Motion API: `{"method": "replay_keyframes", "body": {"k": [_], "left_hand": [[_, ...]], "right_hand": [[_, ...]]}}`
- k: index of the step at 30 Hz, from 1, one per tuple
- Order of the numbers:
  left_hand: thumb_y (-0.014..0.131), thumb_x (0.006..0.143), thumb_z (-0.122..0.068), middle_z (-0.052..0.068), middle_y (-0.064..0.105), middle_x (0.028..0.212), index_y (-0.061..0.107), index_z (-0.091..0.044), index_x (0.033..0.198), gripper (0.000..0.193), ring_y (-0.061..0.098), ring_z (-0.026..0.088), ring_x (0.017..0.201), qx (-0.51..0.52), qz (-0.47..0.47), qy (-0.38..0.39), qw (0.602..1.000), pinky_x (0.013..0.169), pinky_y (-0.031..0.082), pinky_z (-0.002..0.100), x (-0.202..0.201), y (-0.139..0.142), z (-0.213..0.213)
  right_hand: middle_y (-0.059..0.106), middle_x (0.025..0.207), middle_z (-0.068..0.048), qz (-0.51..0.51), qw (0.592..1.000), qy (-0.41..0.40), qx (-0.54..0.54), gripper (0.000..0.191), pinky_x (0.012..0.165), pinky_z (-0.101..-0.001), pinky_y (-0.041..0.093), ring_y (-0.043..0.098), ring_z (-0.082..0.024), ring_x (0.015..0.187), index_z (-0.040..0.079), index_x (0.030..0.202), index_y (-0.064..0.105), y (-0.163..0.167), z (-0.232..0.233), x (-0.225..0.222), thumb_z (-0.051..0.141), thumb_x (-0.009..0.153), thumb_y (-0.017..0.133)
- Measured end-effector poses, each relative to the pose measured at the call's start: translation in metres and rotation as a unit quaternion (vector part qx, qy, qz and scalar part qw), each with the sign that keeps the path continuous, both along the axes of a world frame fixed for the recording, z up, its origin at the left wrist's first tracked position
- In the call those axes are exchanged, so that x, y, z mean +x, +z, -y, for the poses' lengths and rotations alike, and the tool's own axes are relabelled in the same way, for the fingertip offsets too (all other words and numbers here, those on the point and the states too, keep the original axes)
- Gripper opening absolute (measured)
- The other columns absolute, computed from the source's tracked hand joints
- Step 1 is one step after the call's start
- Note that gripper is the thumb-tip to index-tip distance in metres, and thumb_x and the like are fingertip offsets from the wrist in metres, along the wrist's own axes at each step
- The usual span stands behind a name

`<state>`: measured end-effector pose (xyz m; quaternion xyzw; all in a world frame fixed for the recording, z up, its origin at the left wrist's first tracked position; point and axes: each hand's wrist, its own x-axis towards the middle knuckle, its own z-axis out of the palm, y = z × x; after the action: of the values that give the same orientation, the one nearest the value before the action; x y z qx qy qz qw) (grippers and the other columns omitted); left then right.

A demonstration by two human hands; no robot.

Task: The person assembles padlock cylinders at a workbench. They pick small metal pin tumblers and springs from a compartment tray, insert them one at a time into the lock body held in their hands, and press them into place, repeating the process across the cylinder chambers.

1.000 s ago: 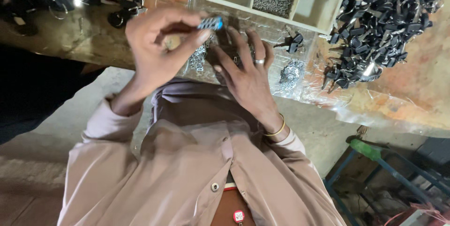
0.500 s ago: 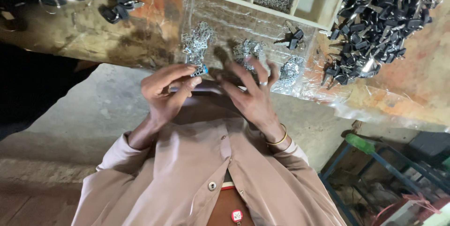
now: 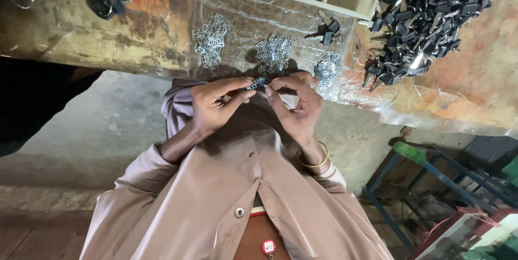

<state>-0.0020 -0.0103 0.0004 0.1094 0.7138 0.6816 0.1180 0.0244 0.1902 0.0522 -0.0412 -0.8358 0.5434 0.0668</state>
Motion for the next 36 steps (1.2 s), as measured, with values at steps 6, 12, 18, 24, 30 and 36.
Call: {"method": "replay_keyframes", "body": {"k": [6,12,18,24,30,36], "left_hand": [[0.08,0.091,0.002,0.014,0.076,0.119,0.074,0.0,0.115,0.025,0.078,0.02,0.101,-0.052,-0.053,-0.021,0.997,0.076,0.064,0.027,-0.003,0.006,0.002],[0.082,0.09,0.001,0.013,0.077,0.115,0.076,-0.002,0.112,0.023,0.078,0.024,0.101,-0.113,-0.153,-0.043,0.981,0.081,0.064,0.03,-0.005,0.012,-0.001],[0.083,0.09,0.001,0.014,0.077,0.114,0.075,0.0,0.111,0.023,0.079,0.022,0.096,-0.077,-0.106,-0.04,0.991,0.075,0.064,0.029,-0.002,0.011,-0.011],[0.08,0.091,0.006,0.015,0.077,0.116,0.074,0.002,0.112,0.022,0.079,0.018,0.093,-0.033,-0.031,-0.016,0.999,0.069,0.06,0.024,0.0,0.004,-0.011],[0.076,0.094,0.008,0.018,0.075,0.117,0.072,0.005,0.115,0.022,0.079,0.02,0.092,0.025,0.028,0.004,0.999,0.07,0.064,0.025,0.0,0.004,-0.009],[0.078,0.093,0.01,0.018,0.075,0.115,0.072,0.006,0.113,0.021,0.079,0.02,0.088,0.008,0.028,0.02,0.999,0.069,0.064,0.025,-0.002,0.006,-0.008]], "right_hand": [[0.074,0.095,0.0,0.036,0.997,-0.01,0.062,0.032,0.096,-0.0339,0.041,0.066,-0.014,0.092,0.004,0.111,0.069,0.003,0.007,-0.001,0.001,0.082,0.083],[0.073,0.099,0.004,0.007,0.966,0.048,0.253,0.025,0.092,-0.0352,0.035,0.061,-0.019,0.088,0.014,0.105,0.077,0.007,0.0,0.009,0.013,0.084,0.089],[0.058,0.134,-0.003,0.036,0.944,-0.053,0.323,0.029,0.11,-0.0406,0.039,0.052,-0.027,0.125,0.018,0.121,0.079,0.004,-0.045,0.022,0.016,0.093,0.086],[0.053,0.145,-0.011,0.015,0.942,-0.021,0.335,0.042,0.114,-0.0512,0.03,0.038,-0.035,0.137,0.012,0.121,0.076,0.009,-0.048,0.024,0.029,0.087,0.093],[0.057,0.136,-0.004,-0.021,0.948,-0.008,0.318,0.04,0.108,-0.0483,0.031,0.045,-0.031,0.129,0.016,0.118,0.074,0.011,-0.046,0.025,0.028,0.084,0.092],[0.069,0.114,0.008,0.005,0.948,0.033,0.317,0.027,0.1,-0.0417,0.035,0.059,-0.018,0.107,0.018,0.115,0.076,0.011,-0.045,0.033,0.011,0.093,0.088]]}}
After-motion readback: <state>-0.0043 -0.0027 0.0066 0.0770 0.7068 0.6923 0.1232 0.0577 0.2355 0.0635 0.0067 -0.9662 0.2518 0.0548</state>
